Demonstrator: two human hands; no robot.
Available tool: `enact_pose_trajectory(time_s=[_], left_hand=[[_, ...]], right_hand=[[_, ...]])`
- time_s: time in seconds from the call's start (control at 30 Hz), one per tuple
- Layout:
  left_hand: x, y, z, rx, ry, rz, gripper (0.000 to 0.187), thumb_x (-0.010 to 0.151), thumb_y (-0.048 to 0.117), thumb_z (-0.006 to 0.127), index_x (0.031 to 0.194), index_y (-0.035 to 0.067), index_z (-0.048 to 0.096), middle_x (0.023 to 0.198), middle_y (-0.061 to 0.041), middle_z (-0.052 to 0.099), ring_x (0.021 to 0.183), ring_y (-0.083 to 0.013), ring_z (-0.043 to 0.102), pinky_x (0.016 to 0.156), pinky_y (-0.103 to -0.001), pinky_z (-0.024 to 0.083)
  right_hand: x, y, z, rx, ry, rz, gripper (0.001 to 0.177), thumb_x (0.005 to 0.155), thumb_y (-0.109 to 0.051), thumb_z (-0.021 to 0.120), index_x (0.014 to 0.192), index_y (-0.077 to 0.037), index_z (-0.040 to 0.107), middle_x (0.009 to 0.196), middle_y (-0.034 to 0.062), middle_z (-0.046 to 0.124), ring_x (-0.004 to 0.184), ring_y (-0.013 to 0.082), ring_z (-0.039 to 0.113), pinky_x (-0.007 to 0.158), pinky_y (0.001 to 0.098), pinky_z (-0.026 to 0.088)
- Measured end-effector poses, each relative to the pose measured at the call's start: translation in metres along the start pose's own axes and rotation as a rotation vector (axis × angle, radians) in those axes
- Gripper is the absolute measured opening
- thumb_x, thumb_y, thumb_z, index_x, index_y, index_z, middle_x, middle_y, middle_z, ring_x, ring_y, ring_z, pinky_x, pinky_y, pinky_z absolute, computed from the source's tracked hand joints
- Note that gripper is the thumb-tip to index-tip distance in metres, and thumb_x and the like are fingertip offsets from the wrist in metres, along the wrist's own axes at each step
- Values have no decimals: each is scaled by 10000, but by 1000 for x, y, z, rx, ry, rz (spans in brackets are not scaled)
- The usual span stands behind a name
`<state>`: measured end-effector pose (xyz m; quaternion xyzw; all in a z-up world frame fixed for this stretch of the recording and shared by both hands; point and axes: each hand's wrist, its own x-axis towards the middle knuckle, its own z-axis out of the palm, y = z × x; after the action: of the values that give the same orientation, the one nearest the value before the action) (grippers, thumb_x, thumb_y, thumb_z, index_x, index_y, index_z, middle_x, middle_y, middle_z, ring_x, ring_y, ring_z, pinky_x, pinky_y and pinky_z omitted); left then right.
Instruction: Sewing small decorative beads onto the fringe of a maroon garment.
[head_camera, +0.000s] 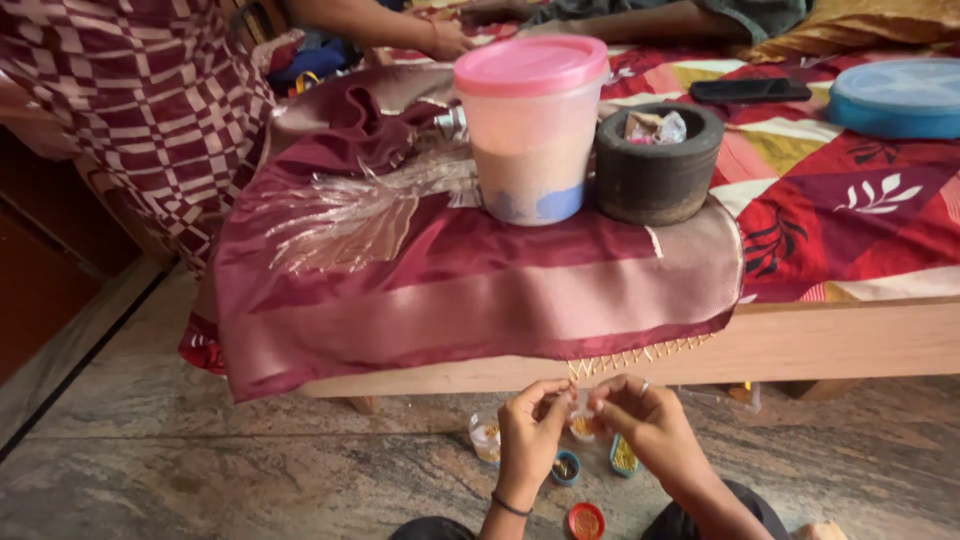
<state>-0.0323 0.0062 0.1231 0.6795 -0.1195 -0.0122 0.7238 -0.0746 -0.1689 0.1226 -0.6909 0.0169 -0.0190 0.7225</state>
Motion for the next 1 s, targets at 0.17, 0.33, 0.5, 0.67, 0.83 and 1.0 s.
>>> enact_pose_trajectory(time_s=[0.17, 0.33, 0.5, 0.67, 0.83, 1.0], left_hand=[[-5, -7, -1, 11, 2, 123, 157, 955, 67, 693, 1054, -44, 744, 899, -71, 800, 807, -71, 738, 698, -223, 594], [-5, -6, 2, -8, -12, 71, 178, 965, 76, 683, 1082, -35, 758, 870, -75, 781, 697, -81, 695, 636, -234, 576], [-3, -13, 1, -63, 8, 94, 172, 969, 46, 676, 1100, -29, 756, 893, -60, 778, 746, -62, 705, 646, -228, 580], [-5, -5, -2, -18, 13, 109, 170, 961, 46, 685, 1095, -27, 759, 868, -57, 776, 704, -56, 684, 608, -229, 581], [-7, -1, -5, 30, 4, 103, 178, 965, 56, 687, 1101, -26, 767, 840, -60, 775, 661, -58, 664, 591, -227, 563], [-5, -12, -6, 12, 10, 149, 175, 976, 53, 681, 1103, -35, 762, 912, -55, 787, 725, -48, 674, 620, -227, 568]], right_hand=[[-3, 16, 6, 53, 208, 28, 138, 894, -23, 705, 1007, 43, 748, 873, 68, 763, 810, 136, 715, 760, 291, 572], [-12, 14, 24, 73, 271, 26, 154, 890, -15, 733, 1017, 55, 783, 915, 102, 793, 815, 134, 712, 764, 270, 558], [-13, 8, 35, 149, 349, -98, 107, 866, 10, 756, 958, 64, 768, 925, 120, 799, 812, 127, 734, 760, 246, 570], [-9, 9, 37, 108, 343, -91, 78, 858, 12, 761, 916, 63, 769, 925, 121, 803, 802, 114, 723, 752, 236, 566], [-9, 5, 41, 71, 348, -40, 96, 859, 4, 760, 935, 58, 782, 886, 118, 797, 762, 108, 712, 700, 226, 552], [-9, 1, 44, 35, 338, -73, 123, 874, -17, 758, 979, 40, 789, 883, 93, 795, 748, 75, 691, 674, 207, 529]])
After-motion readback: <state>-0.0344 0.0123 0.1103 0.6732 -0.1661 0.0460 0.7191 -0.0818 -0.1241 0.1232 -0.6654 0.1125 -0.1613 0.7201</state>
